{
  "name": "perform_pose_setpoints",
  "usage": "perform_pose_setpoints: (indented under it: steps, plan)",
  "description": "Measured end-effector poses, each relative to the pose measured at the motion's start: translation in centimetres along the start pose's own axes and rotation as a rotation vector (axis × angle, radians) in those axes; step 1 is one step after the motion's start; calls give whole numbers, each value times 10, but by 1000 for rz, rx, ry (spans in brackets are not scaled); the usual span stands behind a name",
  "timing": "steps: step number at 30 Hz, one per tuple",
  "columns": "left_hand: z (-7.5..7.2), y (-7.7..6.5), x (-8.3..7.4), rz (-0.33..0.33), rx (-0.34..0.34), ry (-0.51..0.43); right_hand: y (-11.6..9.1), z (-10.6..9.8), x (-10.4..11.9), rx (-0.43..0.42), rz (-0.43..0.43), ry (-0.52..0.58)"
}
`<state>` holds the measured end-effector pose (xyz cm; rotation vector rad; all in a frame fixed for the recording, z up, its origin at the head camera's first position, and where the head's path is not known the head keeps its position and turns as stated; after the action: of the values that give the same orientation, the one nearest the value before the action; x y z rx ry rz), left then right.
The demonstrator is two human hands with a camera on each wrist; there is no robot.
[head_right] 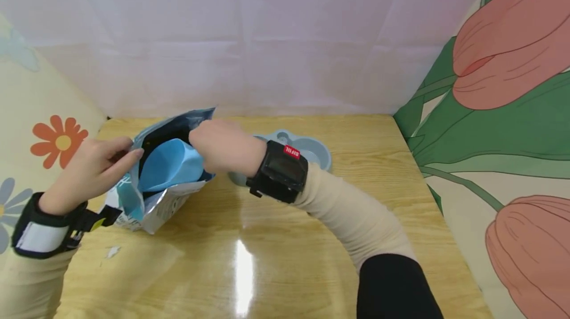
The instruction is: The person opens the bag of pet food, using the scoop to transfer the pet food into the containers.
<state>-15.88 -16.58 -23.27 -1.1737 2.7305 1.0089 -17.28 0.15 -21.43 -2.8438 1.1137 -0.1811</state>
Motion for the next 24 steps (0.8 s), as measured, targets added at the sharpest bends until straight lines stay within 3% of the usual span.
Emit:
perform_pose_setpoints:
  steps: [10, 24]
  plan:
    - [0, 0, -1, -2, 3, -5, 12, 3, 19, -29, 104, -264]
    - [-1, 0, -3, 33, -18, -11, 44, 28, 34, 82, 109, -347]
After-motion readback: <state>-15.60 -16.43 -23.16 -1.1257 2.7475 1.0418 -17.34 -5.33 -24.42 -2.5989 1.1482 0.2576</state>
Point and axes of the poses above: each hand's wrist, its own y-axis towards the middle knuckle, its own z-axis out of the palm, x = y × z, the point moved 6 cm from there along y, towards the middle knuckle, and after that the axes turned 3 degrees about y, right-handed, at the moved point
